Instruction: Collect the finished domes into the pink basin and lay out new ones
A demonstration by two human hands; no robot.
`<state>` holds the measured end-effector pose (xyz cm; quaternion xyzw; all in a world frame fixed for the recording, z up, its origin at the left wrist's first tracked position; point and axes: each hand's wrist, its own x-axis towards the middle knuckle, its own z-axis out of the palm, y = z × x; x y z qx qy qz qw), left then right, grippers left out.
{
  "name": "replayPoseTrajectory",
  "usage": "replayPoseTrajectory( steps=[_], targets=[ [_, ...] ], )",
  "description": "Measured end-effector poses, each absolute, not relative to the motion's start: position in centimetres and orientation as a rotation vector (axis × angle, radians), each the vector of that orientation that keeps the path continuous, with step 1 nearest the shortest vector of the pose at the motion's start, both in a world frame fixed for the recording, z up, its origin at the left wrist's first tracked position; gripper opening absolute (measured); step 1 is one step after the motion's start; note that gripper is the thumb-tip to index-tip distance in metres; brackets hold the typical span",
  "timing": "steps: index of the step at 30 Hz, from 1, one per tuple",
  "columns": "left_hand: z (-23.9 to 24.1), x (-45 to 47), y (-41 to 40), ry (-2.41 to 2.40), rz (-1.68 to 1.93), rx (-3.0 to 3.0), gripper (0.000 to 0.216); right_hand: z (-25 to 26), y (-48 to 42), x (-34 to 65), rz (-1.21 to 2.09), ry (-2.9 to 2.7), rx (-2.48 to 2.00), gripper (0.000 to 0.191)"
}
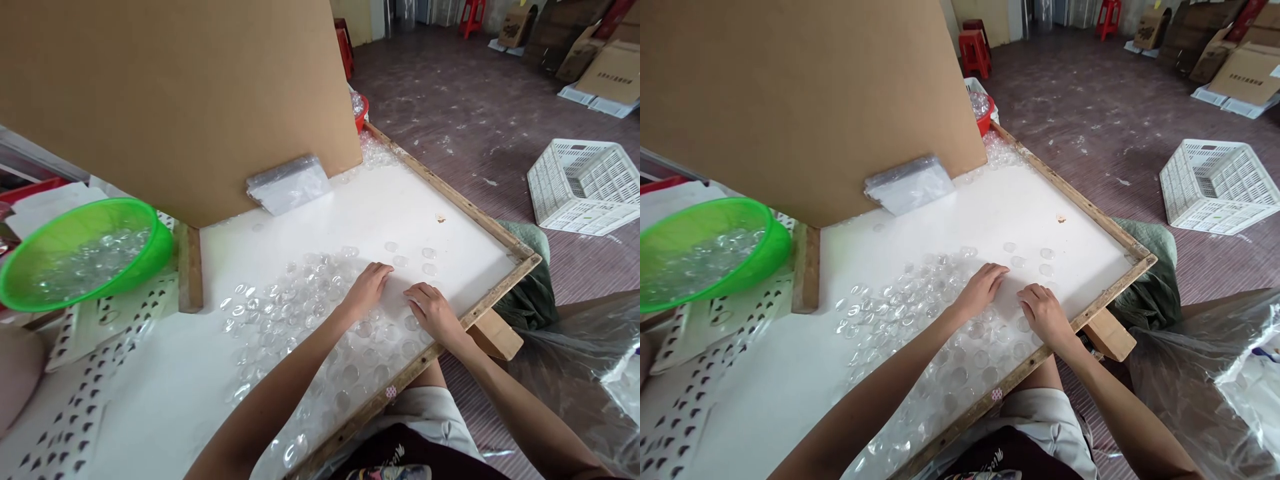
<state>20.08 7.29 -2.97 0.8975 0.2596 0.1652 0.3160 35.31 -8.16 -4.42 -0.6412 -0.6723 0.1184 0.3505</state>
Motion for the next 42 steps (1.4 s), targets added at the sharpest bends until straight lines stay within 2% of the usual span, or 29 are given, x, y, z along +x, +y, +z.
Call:
replayPoseTrajectory(
  steps=[4,10,18,26,29,32,38,42],
  targets=[
    [-2.6,20.9,7.9,0.770,0.387,2.001,0.026,-4.7,-8.0,35.3,0.332,-1.685,-1.629,0.022],
    [-2.5,22.2,8.7,0.819,0.395,2.087,0.018,-4.7,-7.8,35.3,0.356,-1.620,-1.657,0.024],
    [-2.9,21.9,9.1,0.763,0.304,1.729,0.020,-4.8,-7.4,35.6,0.337,-1.633,-1.649,0.025],
    [-2.4,21.0,9.7,0.759,0.385,2.442,0.027,-5.6,-4.7,36.7,0.158,-2.059,-1.730,0.041],
    [-2.8,18.6,12.0,0.910,0.466,2.579,0.039,-5.8,-3.7,38.0,0.093,-2.030,-1.781,0.036],
    [-3.4,16.9,13.9,0.994,0.417,2.580,0.034,-5.2,-2.3,38.6,0.091,-1.963,-1.785,0.033],
    [-2.9,18.5,13.3,0.796,0.417,2.518,0.029,-4.7,0.2,37.1,0.177,-2.099,-1.659,0.044],
    [-2.4,19.8,13.5,0.824,0.404,2.311,0.028,-4.9,0.0,38.0,0.168,-2.129,-1.709,0.033]
  ],
)
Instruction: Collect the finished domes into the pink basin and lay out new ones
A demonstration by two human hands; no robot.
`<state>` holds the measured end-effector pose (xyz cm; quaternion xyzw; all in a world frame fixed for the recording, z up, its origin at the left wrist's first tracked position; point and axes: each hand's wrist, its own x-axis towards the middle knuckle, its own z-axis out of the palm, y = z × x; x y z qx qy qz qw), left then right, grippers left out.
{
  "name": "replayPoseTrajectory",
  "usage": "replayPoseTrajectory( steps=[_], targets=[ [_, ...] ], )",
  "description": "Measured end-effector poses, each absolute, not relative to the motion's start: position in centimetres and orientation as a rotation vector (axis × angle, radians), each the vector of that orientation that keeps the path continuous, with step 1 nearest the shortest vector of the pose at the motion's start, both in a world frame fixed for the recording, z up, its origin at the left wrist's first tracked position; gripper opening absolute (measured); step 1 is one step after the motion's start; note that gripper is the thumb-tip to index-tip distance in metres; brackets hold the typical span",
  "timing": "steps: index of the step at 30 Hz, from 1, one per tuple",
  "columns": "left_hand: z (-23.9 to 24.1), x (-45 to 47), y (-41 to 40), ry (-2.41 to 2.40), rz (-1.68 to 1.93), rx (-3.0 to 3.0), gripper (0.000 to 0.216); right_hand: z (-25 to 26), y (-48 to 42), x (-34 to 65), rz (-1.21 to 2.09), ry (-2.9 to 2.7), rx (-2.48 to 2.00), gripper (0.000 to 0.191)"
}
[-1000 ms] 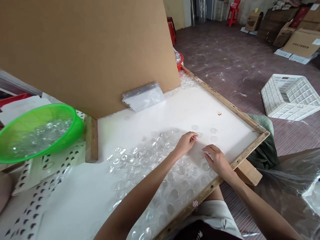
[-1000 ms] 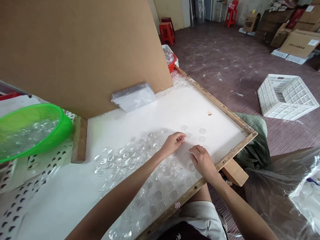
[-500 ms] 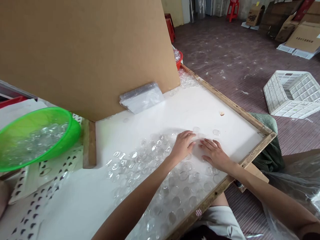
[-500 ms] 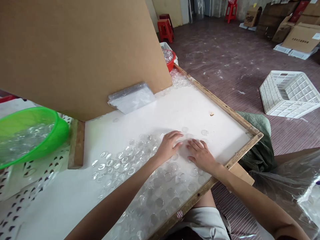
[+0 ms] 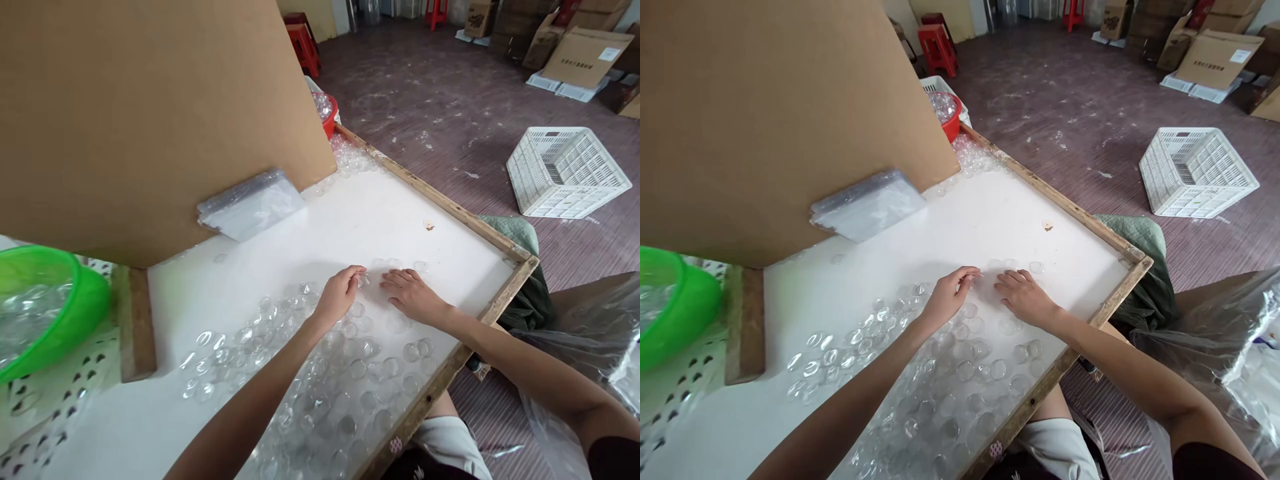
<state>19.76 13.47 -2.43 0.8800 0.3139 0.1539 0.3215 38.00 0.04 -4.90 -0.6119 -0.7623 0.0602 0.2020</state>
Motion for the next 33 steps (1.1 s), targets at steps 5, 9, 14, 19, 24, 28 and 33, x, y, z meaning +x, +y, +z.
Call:
replayPoseTrajectory(
  steps=[5,9,14,19,24,28,33],
  targets=[
    [-2.7,19.4,14.2,0.802,0.407,2.302,0.025,-4.4,-0.5,39.6,0.148,-2.025,-1.786,0.028],
    [-2.7,18.7,13.6,0.618,0.355,2.463,0.023,-3.8,0.3,38.3,0.183,-2.063,-1.695,0.034],
    [-2.7,17.7,13.4,0.534,0.309,2.614,0.020,-3.6,1.4,37.0,0.208,-2.190,-1.601,0.023],
    [-3.0,17.8,13.0,0.510,0.290,2.685,0.020,-4.3,0.9,38.2,0.187,-2.076,-1.701,0.020],
    [-3.1,19.8,12.0,0.399,0.245,2.728,0.016,-5.1,-0.1,38.4,0.208,-2.005,-1.675,0.023],
    [-3.1,20.9,12.0,0.406,0.246,2.713,0.018,-5.2,-0.3,38.5,0.249,-1.956,-1.650,0.022],
    [-2.5,20.0,11.6,0.462,0.286,2.622,0.024,-4.9,-0.4,38.9,0.346,-1.818,-1.651,0.016]
  ],
)
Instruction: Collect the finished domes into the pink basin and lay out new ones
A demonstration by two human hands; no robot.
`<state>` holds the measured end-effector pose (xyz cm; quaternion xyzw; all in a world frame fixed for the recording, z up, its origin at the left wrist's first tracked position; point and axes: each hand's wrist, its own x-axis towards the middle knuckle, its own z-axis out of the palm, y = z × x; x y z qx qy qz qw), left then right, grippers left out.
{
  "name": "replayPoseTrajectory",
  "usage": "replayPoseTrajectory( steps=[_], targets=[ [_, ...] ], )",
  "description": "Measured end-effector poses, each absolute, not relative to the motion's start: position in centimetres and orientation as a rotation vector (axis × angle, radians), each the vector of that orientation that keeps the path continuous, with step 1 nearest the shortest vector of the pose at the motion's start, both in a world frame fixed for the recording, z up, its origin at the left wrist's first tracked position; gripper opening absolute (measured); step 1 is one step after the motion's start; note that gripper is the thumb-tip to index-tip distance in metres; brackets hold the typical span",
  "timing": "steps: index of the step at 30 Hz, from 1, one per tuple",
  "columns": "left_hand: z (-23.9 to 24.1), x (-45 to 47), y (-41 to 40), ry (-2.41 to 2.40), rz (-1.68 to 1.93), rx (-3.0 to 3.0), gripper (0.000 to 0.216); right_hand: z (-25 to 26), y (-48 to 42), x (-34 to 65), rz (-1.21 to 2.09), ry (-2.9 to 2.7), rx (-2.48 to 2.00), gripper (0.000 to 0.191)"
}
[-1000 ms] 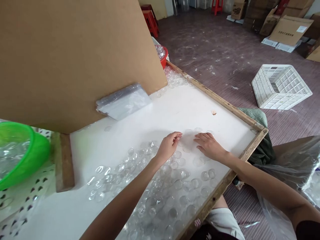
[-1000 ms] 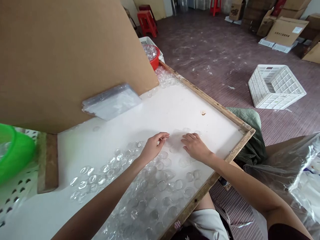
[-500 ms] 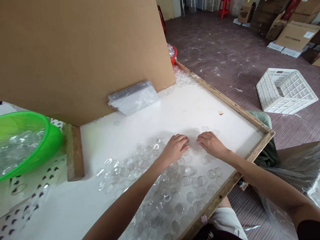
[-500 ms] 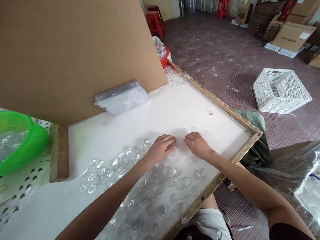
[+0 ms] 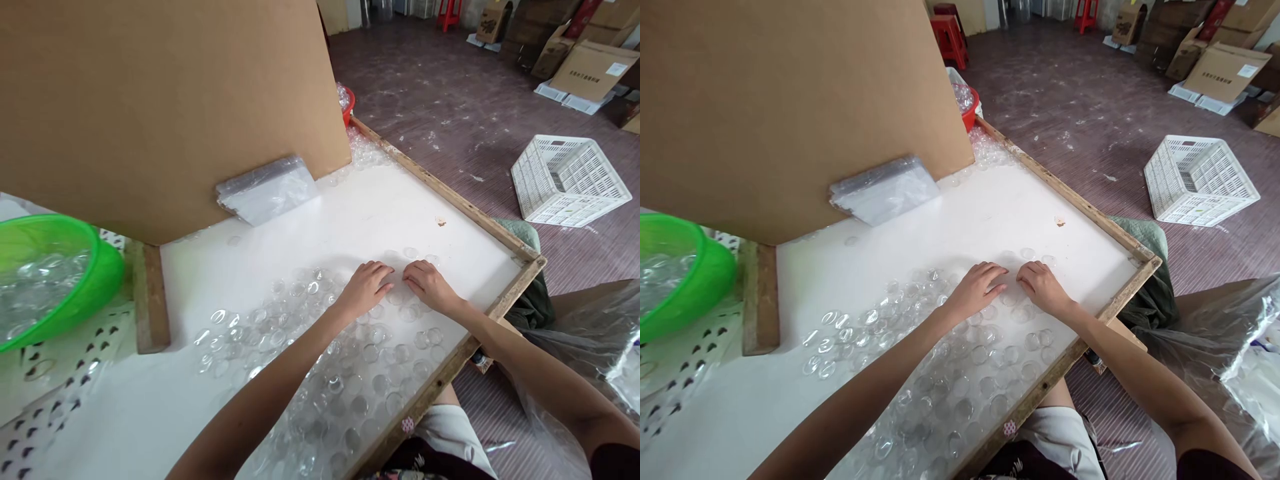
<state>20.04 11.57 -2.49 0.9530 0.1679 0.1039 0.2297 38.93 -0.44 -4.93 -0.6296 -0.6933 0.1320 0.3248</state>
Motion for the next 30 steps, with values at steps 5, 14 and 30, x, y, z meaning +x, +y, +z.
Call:
replayPoseTrajectory(
  steps=[5,14,30],
  targets=[
    [-2.3,19.0,9.8,0.271,0.174,2.648,0.022,-4.8,0.2,38.7,0.520,-1.585,-1.746,0.011],
    [-2.9,20.1,10.0,0.356,0.258,2.749,0.018,-4.2,-1.2,41.0,0.368,-1.429,-1.836,0.014],
    [-1.8,25.3,10.9,0.488,0.221,2.446,0.019,-3.3,-7.3,41.5,0.126,-1.981,-1.814,0.020]
  ],
)
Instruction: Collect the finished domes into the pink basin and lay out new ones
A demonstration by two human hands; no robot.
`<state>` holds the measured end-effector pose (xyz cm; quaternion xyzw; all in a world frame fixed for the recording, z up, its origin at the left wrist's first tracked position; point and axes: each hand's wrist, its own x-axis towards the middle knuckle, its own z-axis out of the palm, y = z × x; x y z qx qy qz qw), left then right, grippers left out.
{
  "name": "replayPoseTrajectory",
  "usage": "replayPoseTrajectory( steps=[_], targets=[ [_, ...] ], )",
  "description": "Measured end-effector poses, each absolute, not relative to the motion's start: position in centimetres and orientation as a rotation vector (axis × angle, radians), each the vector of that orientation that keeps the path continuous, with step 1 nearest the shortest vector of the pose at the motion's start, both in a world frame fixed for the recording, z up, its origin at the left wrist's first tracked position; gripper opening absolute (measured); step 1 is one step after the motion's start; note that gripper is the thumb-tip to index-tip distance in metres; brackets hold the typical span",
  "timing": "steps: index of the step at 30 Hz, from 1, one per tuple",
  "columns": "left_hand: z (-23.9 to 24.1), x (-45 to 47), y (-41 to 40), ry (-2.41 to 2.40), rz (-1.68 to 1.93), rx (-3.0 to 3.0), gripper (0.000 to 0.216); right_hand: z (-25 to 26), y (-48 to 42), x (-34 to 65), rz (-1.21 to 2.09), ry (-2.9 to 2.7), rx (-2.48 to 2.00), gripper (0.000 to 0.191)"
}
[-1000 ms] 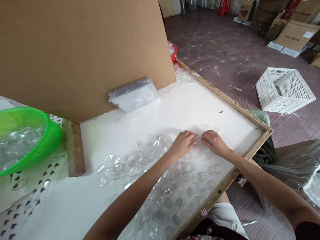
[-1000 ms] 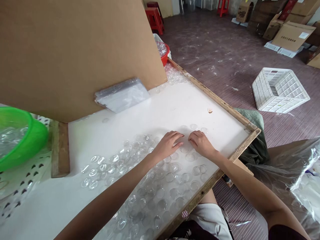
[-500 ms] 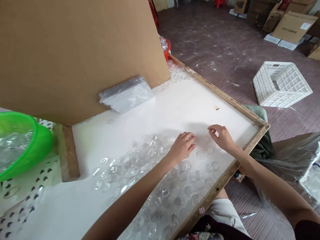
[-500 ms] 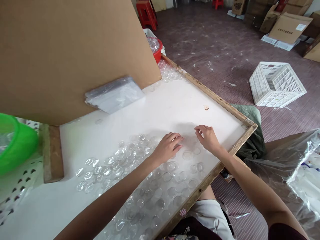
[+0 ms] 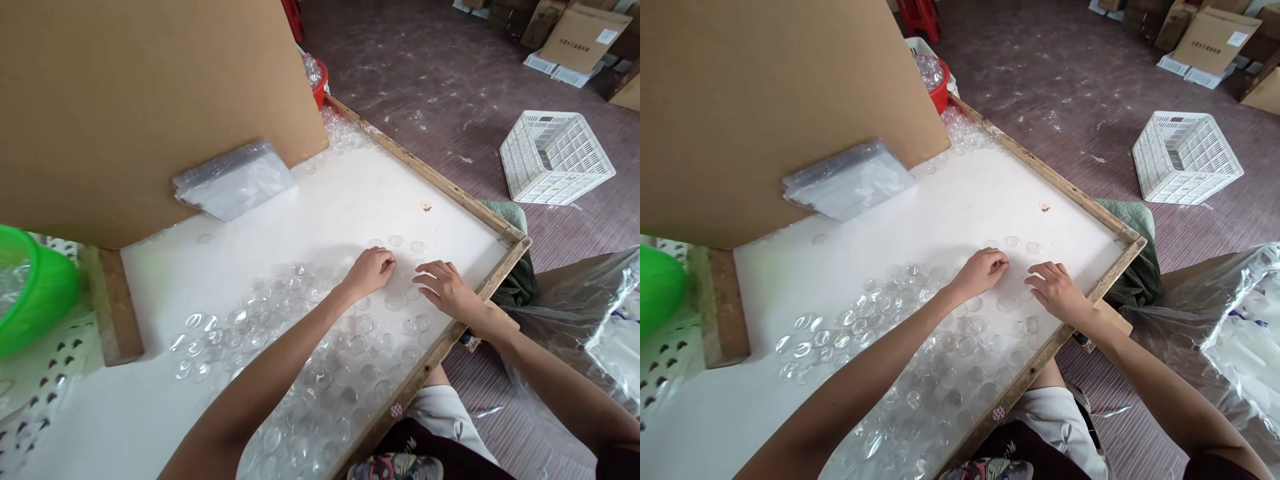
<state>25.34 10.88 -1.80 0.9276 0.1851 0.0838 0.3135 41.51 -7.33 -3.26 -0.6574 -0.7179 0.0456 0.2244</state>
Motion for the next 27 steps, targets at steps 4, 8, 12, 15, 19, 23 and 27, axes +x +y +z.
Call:
replayPoseTrajectory(
  steps=[4,8,12,15,19,23,27],
  targets=[
    [-1.6,25.4,11.6,0.665,0.209,2.290,0.017,-3.5,-7.4,42.0,0.078,-1.899,-1.906,0.019],
    [-1.6,24.8,12.7,0.863,0.178,2.308,0.013,-3.1,-7.6,40.8,0.140,-1.916,-1.831,0.020],
    [-1.1,23.4,12.0,0.915,0.312,2.467,0.012,-3.2,-7.6,39.3,0.254,-2.019,-1.759,0.020],
    [-0.8,22.1,9.8,0.573,0.254,2.589,0.017,-3.6,-7.6,39.7,0.198,-1.931,-1.862,0.019],
    [-1.3,20.9,6.7,0.233,0.073,2.652,0.022,-3.3,-8.1,40.0,0.122,-1.811,-1.923,0.019],
    [-2.0,20.6,5.3,0.266,0.087,2.637,0.022,-2.6,-8.4,37.9,0.281,-1.928,-1.777,0.018],
    [-2.1,20.1,5.7,0.298,0.124,2.580,0.030,-2.9,-8.0,36.7,0.295,-1.960,-1.799,0.013]
  ],
)
